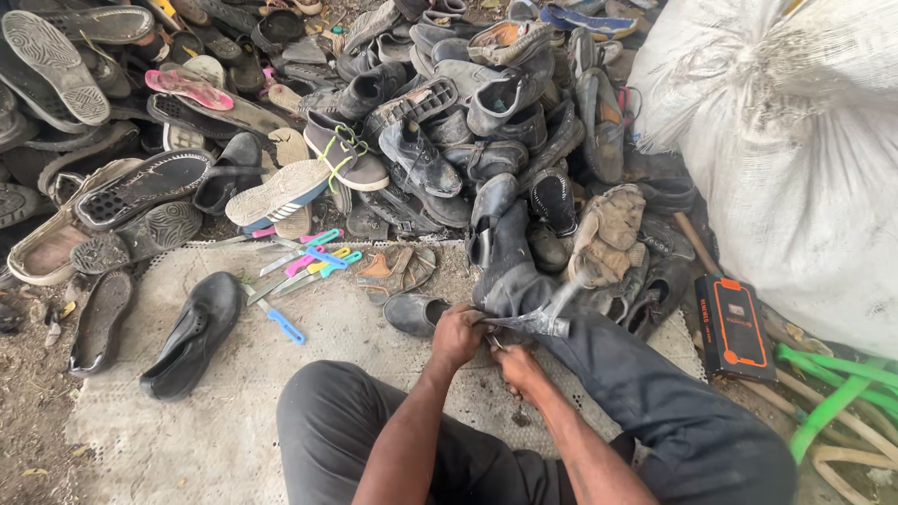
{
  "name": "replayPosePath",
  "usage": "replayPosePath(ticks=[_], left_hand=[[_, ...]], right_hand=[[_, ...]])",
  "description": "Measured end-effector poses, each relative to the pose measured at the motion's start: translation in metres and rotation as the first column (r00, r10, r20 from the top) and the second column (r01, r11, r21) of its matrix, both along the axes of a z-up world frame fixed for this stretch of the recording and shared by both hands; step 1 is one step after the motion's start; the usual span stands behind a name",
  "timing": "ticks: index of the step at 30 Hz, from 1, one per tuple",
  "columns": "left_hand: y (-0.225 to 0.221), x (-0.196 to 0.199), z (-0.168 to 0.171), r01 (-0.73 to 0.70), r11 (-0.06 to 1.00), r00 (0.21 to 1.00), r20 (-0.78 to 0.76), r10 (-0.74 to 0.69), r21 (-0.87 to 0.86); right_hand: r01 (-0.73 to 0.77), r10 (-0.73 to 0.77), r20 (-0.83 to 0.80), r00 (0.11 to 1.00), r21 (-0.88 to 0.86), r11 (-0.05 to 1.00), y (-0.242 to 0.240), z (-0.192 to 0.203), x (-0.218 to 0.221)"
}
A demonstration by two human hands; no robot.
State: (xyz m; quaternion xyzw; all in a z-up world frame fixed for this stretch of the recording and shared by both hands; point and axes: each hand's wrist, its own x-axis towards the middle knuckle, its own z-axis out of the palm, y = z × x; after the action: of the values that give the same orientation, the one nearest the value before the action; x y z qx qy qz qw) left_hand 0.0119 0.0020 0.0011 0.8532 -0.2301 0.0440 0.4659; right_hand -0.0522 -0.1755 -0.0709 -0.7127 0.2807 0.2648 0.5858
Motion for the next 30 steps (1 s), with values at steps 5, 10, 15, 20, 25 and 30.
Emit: replayPosePath(ticks=[5,10,15,20,25,30], left_hand=[[-0.009,0.018,-0.03,-0.135,0.978,0.961,-0.218,0.169,0.161],[-0.002,0.022,-0.039,-0.262,0.965,0.875,-0.428,0.226,-0.028],[0.003,0.019,-0.037,-0.41,0.893,0.823,-0.497,0.275,-0.184],[0.004,0.015,-0.042,-0.597,0.702,0.697,-0.685,0.212,-0.39],[-0.009,0.012,-0.059,-0.723,0.513,0.611,-0.774,0.165,-0.462],[-0.008,0.01,-0.05,-0.515,0.77,0.753,-0.628,0.196,-0.377]], right_hand=[[-0.028,0.104,0.238,0.966,-0.304,0.952,0.032,-0.037,-0.022],[-0.01,0.002,-0.048,0.999,-0.165,0.986,0.044,-0.044,-0.037],[0.064,-0.053,0.101,0.994,-0.108,0.992,0.076,-0.034,-0.024],[0.072,-0.072,0.005,0.997,-0.105,0.992,0.088,-0.009,-0.047],[0.13,-0.133,-0.045,0.99,-0.066,0.989,0.088,0.022,-0.014],[0.087,-0.08,0.055,0.995,-0.136,0.987,0.065,0.004,-0.015]])
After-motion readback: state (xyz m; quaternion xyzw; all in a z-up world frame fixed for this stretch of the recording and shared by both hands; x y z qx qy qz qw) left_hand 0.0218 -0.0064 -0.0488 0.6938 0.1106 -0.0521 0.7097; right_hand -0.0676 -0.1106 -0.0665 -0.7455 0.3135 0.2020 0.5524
